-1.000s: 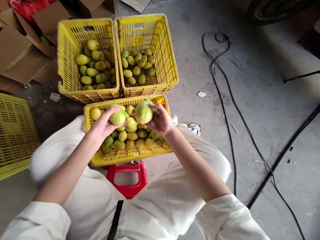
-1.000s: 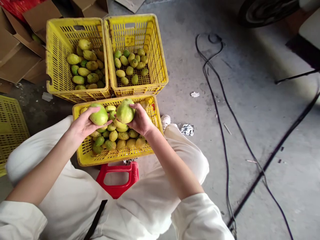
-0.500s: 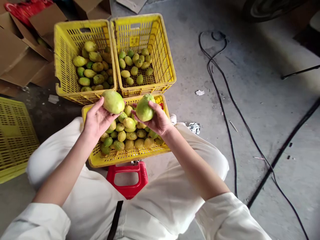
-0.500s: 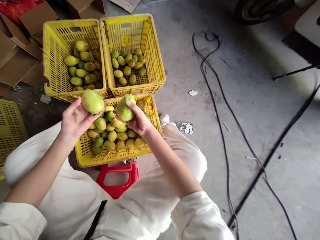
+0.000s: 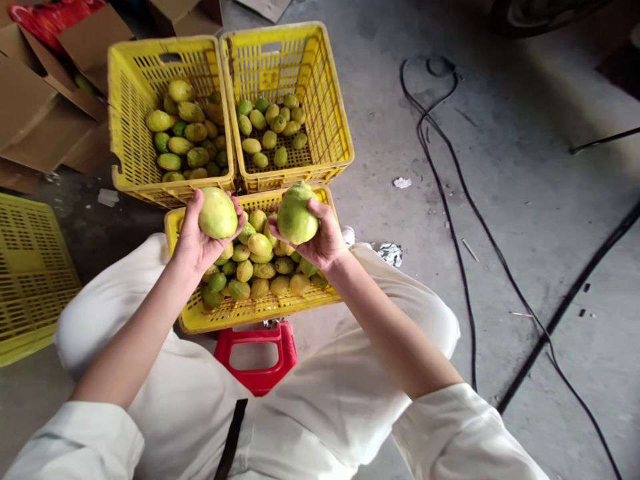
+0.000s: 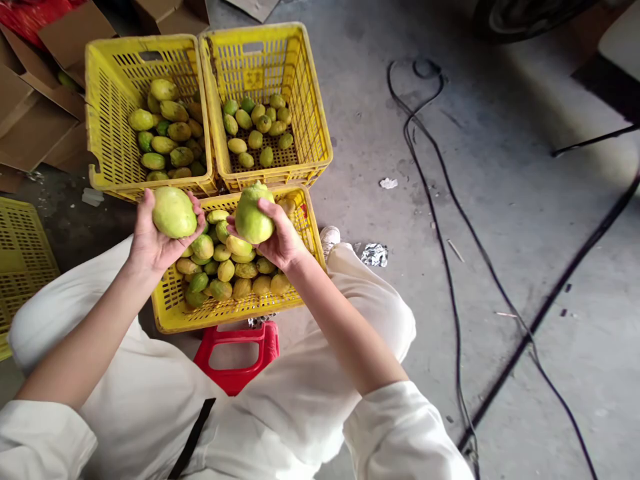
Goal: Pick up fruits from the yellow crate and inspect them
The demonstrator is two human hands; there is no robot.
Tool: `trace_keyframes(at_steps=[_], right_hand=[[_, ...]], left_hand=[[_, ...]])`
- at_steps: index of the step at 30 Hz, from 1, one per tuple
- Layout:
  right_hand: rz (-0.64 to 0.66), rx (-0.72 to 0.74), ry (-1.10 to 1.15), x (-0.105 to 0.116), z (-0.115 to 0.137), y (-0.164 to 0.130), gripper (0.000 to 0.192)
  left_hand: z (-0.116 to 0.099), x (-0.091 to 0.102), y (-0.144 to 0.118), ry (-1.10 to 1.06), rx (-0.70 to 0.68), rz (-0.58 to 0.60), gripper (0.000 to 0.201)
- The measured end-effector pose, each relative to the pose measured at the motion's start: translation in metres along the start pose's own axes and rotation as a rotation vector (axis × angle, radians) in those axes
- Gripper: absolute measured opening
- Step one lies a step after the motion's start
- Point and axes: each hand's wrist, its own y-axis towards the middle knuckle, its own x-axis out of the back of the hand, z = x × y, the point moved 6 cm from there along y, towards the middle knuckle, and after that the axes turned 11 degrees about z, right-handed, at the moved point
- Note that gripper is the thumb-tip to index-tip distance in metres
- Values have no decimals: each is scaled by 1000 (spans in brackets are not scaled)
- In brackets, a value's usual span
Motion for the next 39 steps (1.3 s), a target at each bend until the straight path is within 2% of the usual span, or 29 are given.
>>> trace_keyframes(at_steps=[2,5,9,12,17,20,24,28,32,35,39], right_hand=[[14,10,9,-3,1,0,22],[101,29,39,-8,2,1,30],[183,32,66,-7,2,0,35],[177,38,72,-2,1,-1,32],[164,19,51,-4,0,-2,24],[168,18,68,-8,1,-1,32],[155,69,84,-12,4,-2,37],[128,128,56,-16,11,-6,38],[137,58,50,-16,9,-8,37],[103,-15,53,-9,3,-6,38],[87,-21,98,3,-3,2,38]], left_hand=[[-3,-3,-2,-10,-23,40,41],[-6,-6,-4,-3,-35,89,35],[-6,-2,-3,50,-60,45,32],[-4,2,-3,46,-61,-7,33],[1,-2,-5,85,-16,44,25],[3,-3,-5,128,18,49,23],[-2,-3,-9,96,74,36,41],[-7,-2,-12,85,76,-14,34],[1,3,-8,105,77,-51,30],[11,8,-3,109,110,-58,28],[16,8,3,153,133,-25,23]])
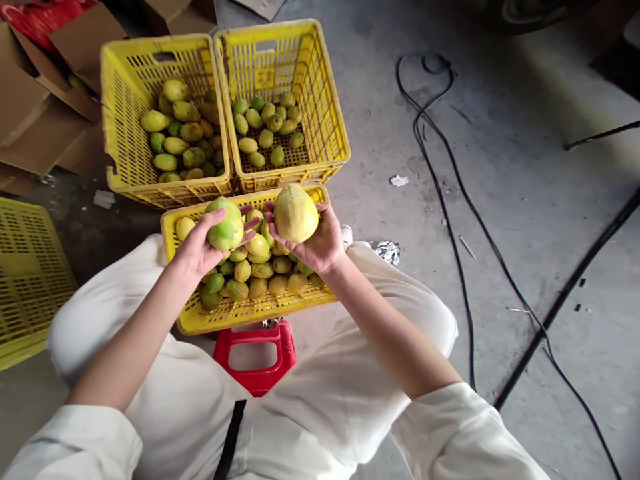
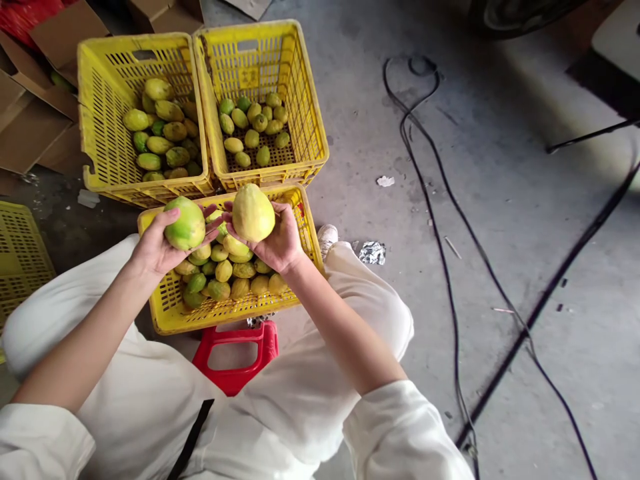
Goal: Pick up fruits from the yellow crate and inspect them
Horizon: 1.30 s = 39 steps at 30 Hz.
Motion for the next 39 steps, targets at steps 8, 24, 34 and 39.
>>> trace_keyframes(at_steps=[8,24,34,39], right_hand=[[-93,124,-8,-2,11,-2,28],[-98,71,10,-8,4,1,16],[-61,47,-71,-9,5,-3,32],[5,-2,-36,-11,0,-2,38]], left_hand=[[-11,-10,-6,-110,-70,55,34],[10,6,-3,-55,42,-17,20],[-12,-11,-17,-96,-31,-40,27],[-4,5,-12,-24,-8,-152,9]])
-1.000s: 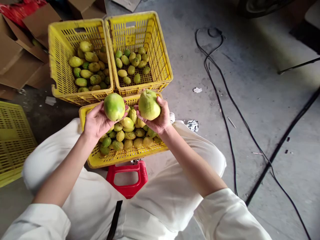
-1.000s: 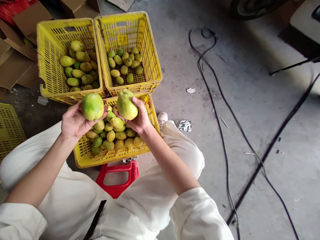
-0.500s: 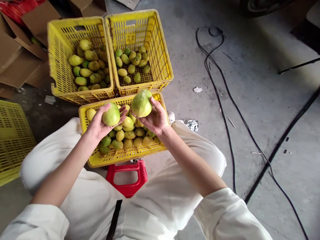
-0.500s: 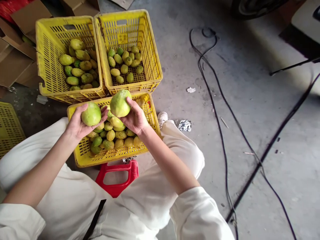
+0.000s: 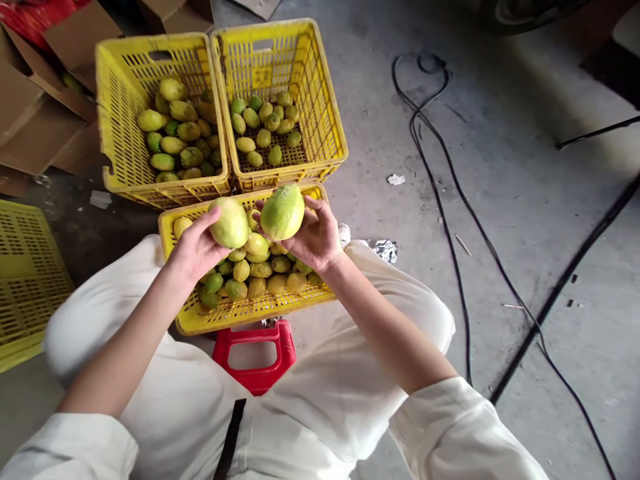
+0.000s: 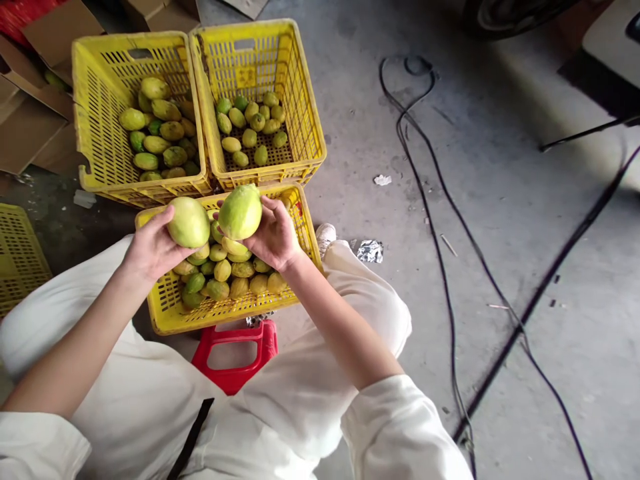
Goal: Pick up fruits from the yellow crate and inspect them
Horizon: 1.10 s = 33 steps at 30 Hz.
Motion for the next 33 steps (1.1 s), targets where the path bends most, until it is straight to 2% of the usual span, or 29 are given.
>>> trace_keyframes(at_steps=[3,7,11,14,16,19,22,23,25,27,29,31,33], right_hand=[[-26,4,-13,2,-3,0,33],[-24,8,-33,2,-5,-2,31],[-3,-12,-26,1,-6,-5,35],[-62,-7,-19,15,-6,-7,40],[-131,-1,-21,33,-8,-10,41],[-332,-47,26,71,-22,-22,39],[-747,-124,113,111,-48,-60,25],[-897,-179,128,120,-59,-78,21],[-1009,-248,103,127,-78,-101,18],[-1041,-292,77,122,-91,-107,17],[-1006,-309,54,104,-95,-89,17],[-910,-279,33,70,-85,-47,20],[-743,-200,19,21,-62,7,26]], left_hand=[[4,8,4,10,22,-5,14],[5,1,5,24,48,105,24],[6,-3,5,24,82,56,24],[6,3,6,-37,95,-3,37],[7,10,7,-108,127,-11,35],[10,28,10,-199,163,-128,21],[10,47,9,-230,124,-300,13],[9,51,9,-237,99,-331,13],[4,56,7,-263,55,-352,15],[-3,59,3,-316,18,-350,16],[-13,63,-2,-369,-28,-337,14],[-25,68,-7,-406,-81,-317,15],[-35,74,-10,-427,-132,-302,16]])
